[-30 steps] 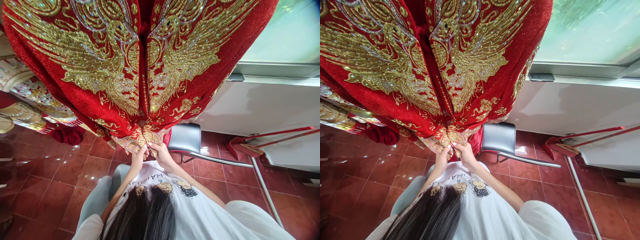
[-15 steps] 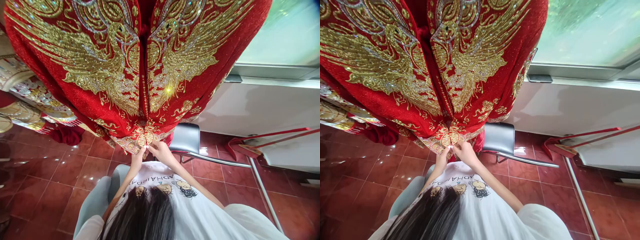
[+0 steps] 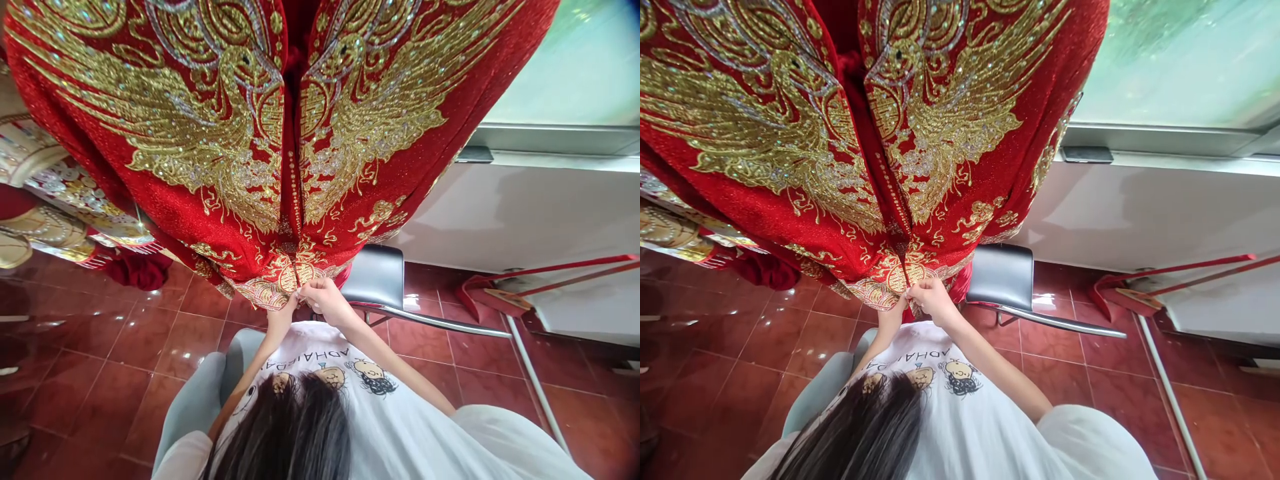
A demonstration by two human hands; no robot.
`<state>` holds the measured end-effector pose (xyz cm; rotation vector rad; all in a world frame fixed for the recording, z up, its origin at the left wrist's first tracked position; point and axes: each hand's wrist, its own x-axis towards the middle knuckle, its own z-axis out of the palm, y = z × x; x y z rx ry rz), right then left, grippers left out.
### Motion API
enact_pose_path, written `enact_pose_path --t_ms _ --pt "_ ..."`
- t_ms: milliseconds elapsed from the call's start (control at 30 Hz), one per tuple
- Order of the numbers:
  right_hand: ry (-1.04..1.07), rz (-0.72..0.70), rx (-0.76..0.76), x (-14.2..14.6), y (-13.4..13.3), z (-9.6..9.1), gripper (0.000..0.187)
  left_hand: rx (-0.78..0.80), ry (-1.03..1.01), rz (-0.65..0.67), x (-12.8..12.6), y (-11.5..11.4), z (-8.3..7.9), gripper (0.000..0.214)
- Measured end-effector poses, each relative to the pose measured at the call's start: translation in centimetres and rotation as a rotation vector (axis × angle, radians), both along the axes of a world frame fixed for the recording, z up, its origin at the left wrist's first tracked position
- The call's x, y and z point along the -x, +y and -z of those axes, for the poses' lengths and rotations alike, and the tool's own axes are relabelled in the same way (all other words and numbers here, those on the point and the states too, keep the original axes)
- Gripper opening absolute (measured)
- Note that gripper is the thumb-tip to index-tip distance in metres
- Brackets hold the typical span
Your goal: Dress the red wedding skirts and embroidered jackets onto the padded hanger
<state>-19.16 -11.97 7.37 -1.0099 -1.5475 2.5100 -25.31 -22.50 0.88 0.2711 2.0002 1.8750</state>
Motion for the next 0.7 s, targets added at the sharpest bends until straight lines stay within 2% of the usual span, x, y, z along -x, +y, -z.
enact_pose_path --t_ms 167,300,500,700 --pt "-0.003 0.084 0.132 0.6 -0.1 0.3 0.019 0.005 0.031 0.001 0.1 0.7 -0.2 0.028" --pt "-0.009 0.101 0.171 1.0 -0.1 0.7 0.019 0.015 0.054 0.021 0.2 0.6 -0.1 0.025" --pt "-0.055 0.1 0.085 0.9 -0.4 1.8 0.019 0.015 0.071 0.053 0.3 0.1 1.1 0.016" --pt "-0.09 0.04 0.003 0.4 0.0 1.6 0.013 0.019 0.052 0.112 1.3 -0.6 1.6 0.024"
